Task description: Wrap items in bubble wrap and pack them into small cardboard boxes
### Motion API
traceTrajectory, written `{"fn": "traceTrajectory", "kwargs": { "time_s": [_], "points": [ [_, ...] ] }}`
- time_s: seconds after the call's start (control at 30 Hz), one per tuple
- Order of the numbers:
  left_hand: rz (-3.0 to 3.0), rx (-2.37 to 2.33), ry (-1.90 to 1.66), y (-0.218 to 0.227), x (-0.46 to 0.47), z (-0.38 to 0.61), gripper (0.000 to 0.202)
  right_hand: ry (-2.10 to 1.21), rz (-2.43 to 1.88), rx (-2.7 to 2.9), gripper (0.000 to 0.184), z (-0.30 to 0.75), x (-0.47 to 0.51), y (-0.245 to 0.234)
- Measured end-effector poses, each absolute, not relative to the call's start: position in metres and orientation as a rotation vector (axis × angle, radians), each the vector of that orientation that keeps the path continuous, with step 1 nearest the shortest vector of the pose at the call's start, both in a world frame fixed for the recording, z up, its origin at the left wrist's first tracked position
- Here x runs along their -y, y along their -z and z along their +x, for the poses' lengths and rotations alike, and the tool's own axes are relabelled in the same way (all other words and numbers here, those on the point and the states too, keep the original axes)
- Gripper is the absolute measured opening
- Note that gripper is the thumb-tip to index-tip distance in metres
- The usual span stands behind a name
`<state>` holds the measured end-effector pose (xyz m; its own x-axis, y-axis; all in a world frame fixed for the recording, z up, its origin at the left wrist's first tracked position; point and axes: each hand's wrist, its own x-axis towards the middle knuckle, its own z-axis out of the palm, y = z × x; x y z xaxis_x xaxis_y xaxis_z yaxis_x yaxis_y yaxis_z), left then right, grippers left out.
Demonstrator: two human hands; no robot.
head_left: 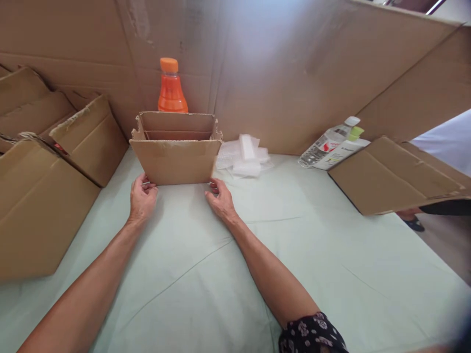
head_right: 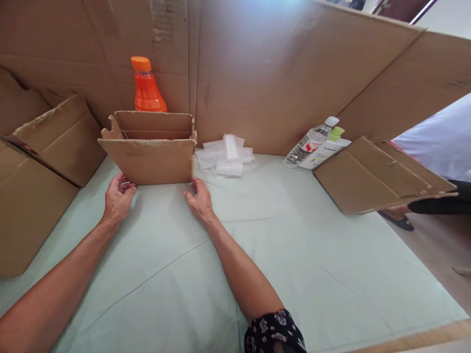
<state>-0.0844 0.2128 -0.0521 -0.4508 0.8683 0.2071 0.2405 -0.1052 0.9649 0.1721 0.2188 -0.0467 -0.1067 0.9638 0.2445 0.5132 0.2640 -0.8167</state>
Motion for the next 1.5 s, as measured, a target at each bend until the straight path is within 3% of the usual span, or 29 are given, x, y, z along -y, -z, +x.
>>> {"fn": "traceTrajectory", "kwargs": {
  "time_s": [0.17,0.33,0.47,0.6,0.77,0.87,0.97,1.03,1.1,1.23,1.33,1.5],
  "points": [
    [1.047,-1.587,-1.66,0.05,-0.209,-0.081,0.077,-0.656,-1.352,1.784,0.044,0.197,-0.224,0.031],
    [1.016,-1.624,-1.73,0.05,-0.201,-0.074,0.08,-0.225,-1.599,1.835,0.032,0.241,-0.265,-0.009],
    [1.034,-1.635,-1.73,0.05,-0.201,-0.072,0.081,-0.235,-1.837,1.801,0.036,0.256,-0.304,-0.037],
    [1.024,-1.616,-1.726,0.051,-0.203,-0.073,0.08,-0.244,-1.833,1.604,0.051,0.274,-0.298,-0.059],
    [0.997,-1.641,-1.732,0.051,-0.206,-0.072,0.078,-0.768,-1.268,1.08,0.064,0.28,-0.178,-0.058],
    [0.994,-1.668,-1.722,0.05,-0.205,-0.074,0.078,-1.231,-1.309,0.976,0.07,0.266,-0.07,-0.041],
    [1.035,-1.734,-1.698,0.047,-0.196,-0.076,0.075,-1.62,-1.351,1.316,0.046,0.263,0.004,-0.039],
    [1.127,-1.789,-1.653,0.042,-0.184,-0.073,0.073,-1.459,-1.38,1.652,0.03,0.275,0.013,-0.047],
    [1.272,-1.803,-1.584,0.034,-0.165,-0.064,0.068,-1.059,-1.47,1.859,0.026,0.292,-0.008,-0.056],
    [1.619,-1.683,-1.362,0.018,-0.12,-0.029,0.052,-0.5,-1.749,2.086,0.044,0.311,-0.096,-0.056],
    [1.771,-1.593,-1.194,0.011,-0.094,-0.006,0.043,-0.434,-1.863,2.245,0.049,0.304,-0.143,-0.043],
    [1.856,-1.532,-1.004,-0.005,-0.065,0.001,0.037,-0.433,-1.823,2.307,0.018,0.293,-0.117,-0.035]
  ]
}}
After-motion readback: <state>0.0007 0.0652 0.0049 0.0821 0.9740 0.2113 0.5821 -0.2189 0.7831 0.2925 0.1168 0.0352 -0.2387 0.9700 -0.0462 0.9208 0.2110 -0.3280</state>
